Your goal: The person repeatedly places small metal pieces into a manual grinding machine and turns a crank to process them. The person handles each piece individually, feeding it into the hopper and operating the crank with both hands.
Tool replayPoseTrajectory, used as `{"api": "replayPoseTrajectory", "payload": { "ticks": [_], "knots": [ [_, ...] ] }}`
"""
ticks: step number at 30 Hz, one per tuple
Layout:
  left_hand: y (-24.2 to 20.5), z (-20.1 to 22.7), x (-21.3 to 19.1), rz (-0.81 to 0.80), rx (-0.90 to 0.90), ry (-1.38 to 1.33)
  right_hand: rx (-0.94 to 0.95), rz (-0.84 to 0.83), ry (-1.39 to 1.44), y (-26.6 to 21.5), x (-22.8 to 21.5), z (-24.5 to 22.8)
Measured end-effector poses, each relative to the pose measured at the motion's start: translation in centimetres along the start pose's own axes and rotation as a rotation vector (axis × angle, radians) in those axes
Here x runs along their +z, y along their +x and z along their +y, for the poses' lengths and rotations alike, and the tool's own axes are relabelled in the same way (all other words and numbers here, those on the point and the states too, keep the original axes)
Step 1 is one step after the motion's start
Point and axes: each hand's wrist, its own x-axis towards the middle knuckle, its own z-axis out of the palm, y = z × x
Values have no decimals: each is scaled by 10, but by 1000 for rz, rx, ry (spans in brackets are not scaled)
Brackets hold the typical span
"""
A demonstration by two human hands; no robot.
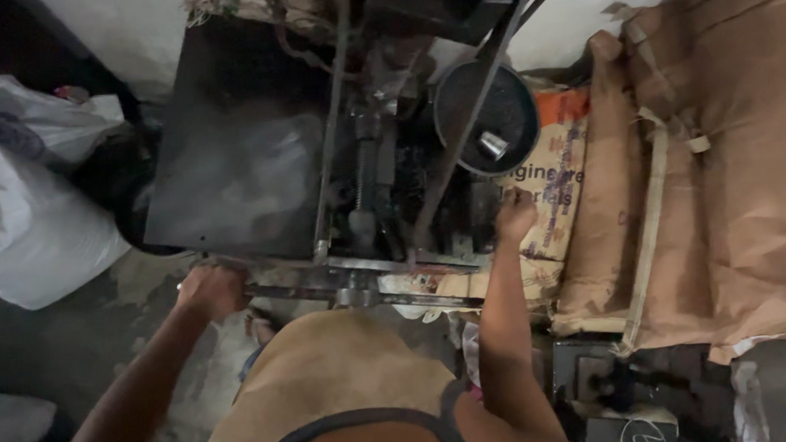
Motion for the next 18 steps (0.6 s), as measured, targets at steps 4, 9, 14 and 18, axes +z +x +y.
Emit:
{"api": "replayPoseTrajectory", "payload": {
  "ticks": [4,9,14,18],
  "knots": [
    [6,0,5,-7,20,36,64,30,-4,-1,-1,-4],
    [7,-3,6,23,46,-48,53,80,3,0,-6,-12],
    [7,-6,0,-58,101,3,87,123,-161,-2,-6,-13],
    [8,-6,1,-4,125,-75,154,114,-224,-3,-7,-9]
  ]
}}
